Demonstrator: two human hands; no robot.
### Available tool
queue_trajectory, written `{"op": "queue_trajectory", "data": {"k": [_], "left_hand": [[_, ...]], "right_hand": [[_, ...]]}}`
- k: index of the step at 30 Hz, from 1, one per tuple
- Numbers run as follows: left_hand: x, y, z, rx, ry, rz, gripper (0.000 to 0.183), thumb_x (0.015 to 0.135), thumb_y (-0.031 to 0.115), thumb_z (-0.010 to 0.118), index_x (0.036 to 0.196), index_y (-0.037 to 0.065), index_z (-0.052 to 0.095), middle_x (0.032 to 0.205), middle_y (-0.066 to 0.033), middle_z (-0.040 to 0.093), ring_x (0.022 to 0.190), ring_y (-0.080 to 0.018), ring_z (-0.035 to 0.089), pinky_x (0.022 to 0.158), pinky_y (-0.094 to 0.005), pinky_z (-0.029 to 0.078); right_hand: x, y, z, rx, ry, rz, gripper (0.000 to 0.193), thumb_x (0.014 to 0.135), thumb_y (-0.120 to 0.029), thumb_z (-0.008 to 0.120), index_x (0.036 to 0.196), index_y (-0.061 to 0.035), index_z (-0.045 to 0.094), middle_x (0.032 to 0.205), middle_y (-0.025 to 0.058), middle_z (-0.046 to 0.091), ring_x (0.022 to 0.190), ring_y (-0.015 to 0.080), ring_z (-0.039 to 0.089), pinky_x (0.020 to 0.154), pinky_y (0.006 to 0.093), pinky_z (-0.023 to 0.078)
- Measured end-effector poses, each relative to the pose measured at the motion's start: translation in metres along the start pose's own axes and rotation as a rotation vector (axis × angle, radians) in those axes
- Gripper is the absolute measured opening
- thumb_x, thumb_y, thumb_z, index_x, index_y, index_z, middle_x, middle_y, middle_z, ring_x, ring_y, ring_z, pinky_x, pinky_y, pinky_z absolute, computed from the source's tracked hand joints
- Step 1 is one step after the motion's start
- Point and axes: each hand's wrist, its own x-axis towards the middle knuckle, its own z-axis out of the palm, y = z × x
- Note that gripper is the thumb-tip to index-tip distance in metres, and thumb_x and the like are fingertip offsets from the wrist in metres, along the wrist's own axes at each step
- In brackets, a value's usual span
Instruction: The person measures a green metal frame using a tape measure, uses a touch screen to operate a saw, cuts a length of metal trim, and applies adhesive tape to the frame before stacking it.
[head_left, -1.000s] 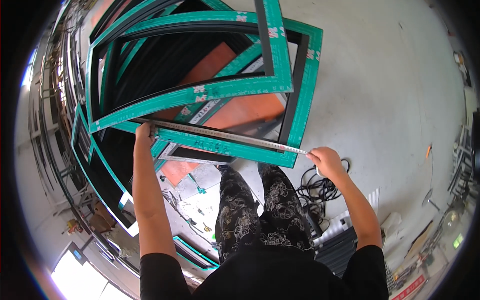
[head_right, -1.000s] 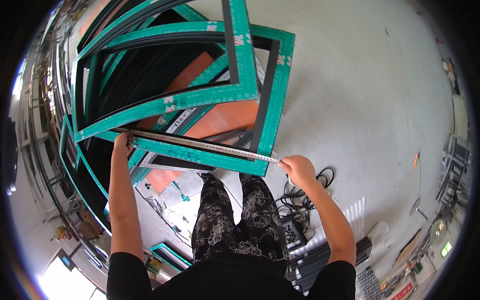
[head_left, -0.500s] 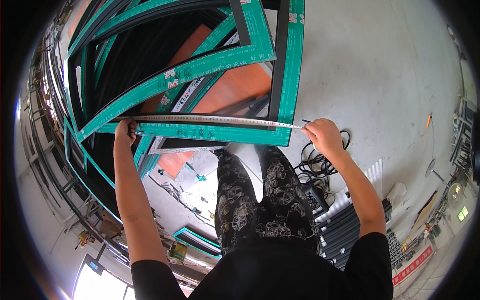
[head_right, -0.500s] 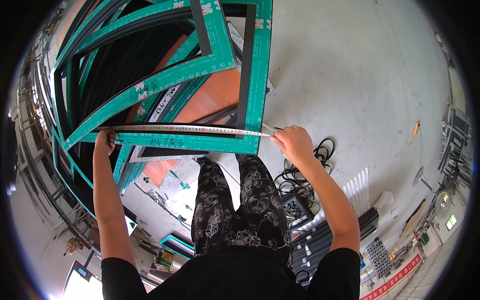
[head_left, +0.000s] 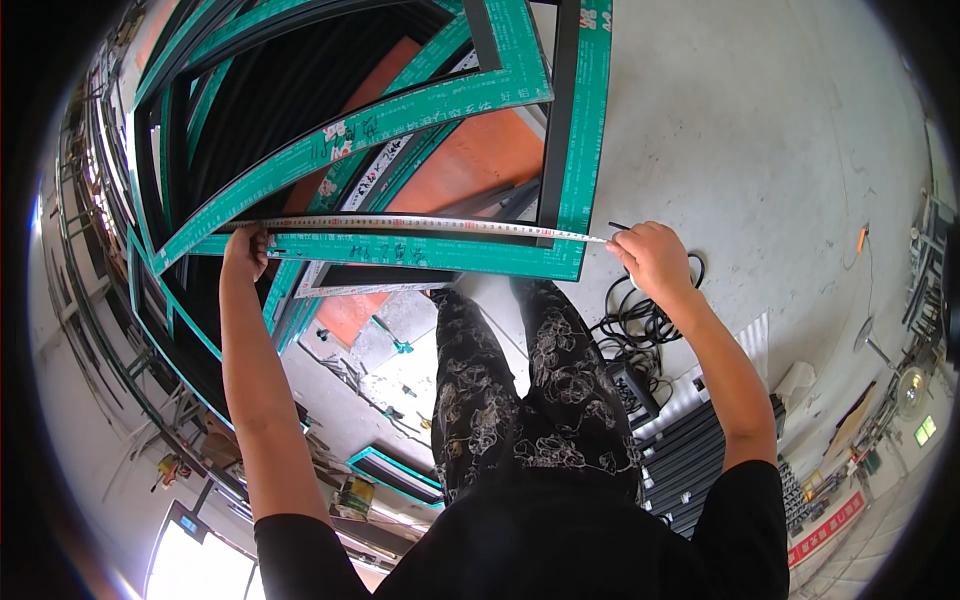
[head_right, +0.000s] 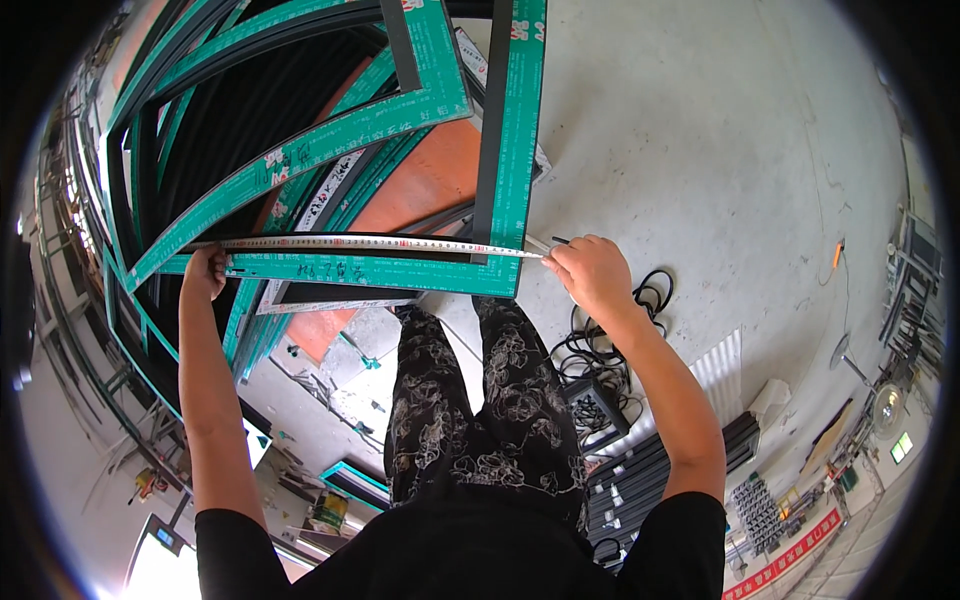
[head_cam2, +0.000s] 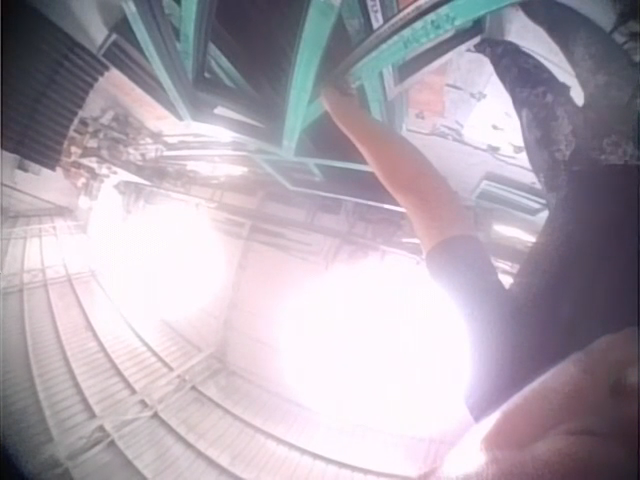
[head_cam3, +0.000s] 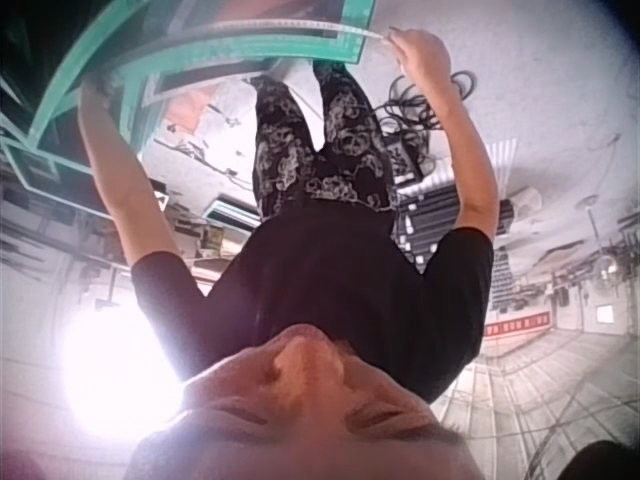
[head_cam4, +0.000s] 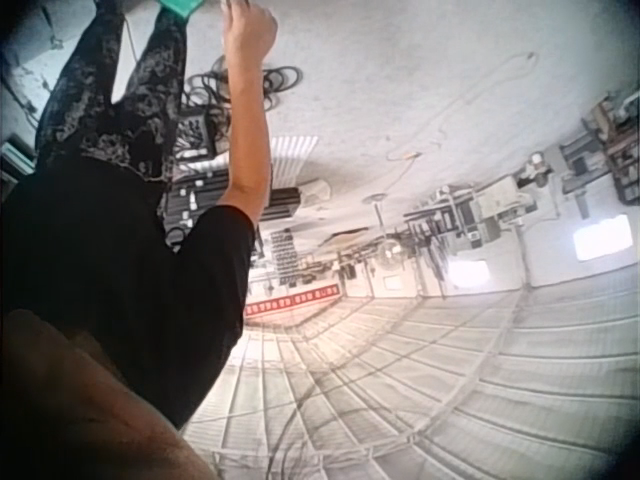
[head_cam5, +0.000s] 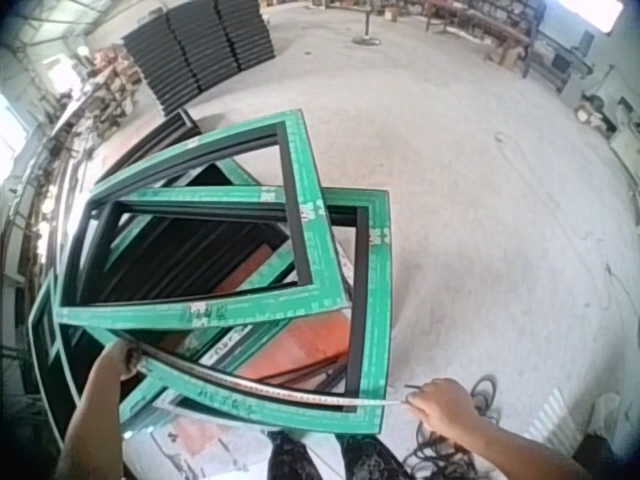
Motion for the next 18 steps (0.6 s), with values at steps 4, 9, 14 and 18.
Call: {"op": "queue_trajectory", "data": {"k": [4,9,14,18], "left_hand": [[0.001,0.000,-0.002,-0.017,-0.015,-0.018,0.026,0.091,0.022,0.058,0.068,0.014,0.053,0.058,0.0052,0.047,0.046,-0.0053,0.039,0.039,-0.0175,0.029],[0.002,0.001,-0.001,-0.029,0.002,0.001,0.027,0.091,0.023,0.058,0.066,0.014,0.052,0.057,0.0056,0.046,0.045,-0.0054,0.038,0.039,-0.0176,0.028],[0.003,-0.001,0.006,-0.021,-0.012,0.022,0.027,0.092,0.023,0.057,0.067,0.014,0.052,0.056,0.0066,0.045,0.045,-0.0054,0.038,0.039,-0.0174,0.029],[0.006,-0.011,-0.001,-0.117,-0.007,-0.028,0.028,0.089,0.022,0.060,0.064,0.015,0.052,0.055,0.0055,0.047,0.043,-0.0061,0.038,0.038,-0.0179,0.028]], "right_hand": [[0.001,-0.001,0.000,0.009,-0.002,-0.001,0.020,0.086,-0.026,0.067,0.075,-0.0099,0.063,0.067,0.0049,0.057,0.070,0.0268,0.057,0.065,0.0395,0.046],[0.002,-0.002,-0.004,-0.006,-0.011,0.002,0.021,0.087,-0.026,0.065,0.075,-0.0096,0.062,0.067,0.0058,0.057,0.070,0.0274,0.056,0.065,0.0402,0.046],[0.002,-0.003,-0.010,-0.007,-0.049,0.011,0.024,0.088,-0.027,0.064,0.074,-0.0082,0.062,0.065,0.0082,0.057,0.069,0.0302,0.057,0.064,0.0430,0.045],[-0.004,-0.007,-0.011,0.075,-0.061,-0.007,0.029,0.089,-0.030,0.063,0.072,-0.0064,0.060,0.065,0.0111,0.057,0.068,0.0336,0.057,0.060,0.0459,0.044]]}}
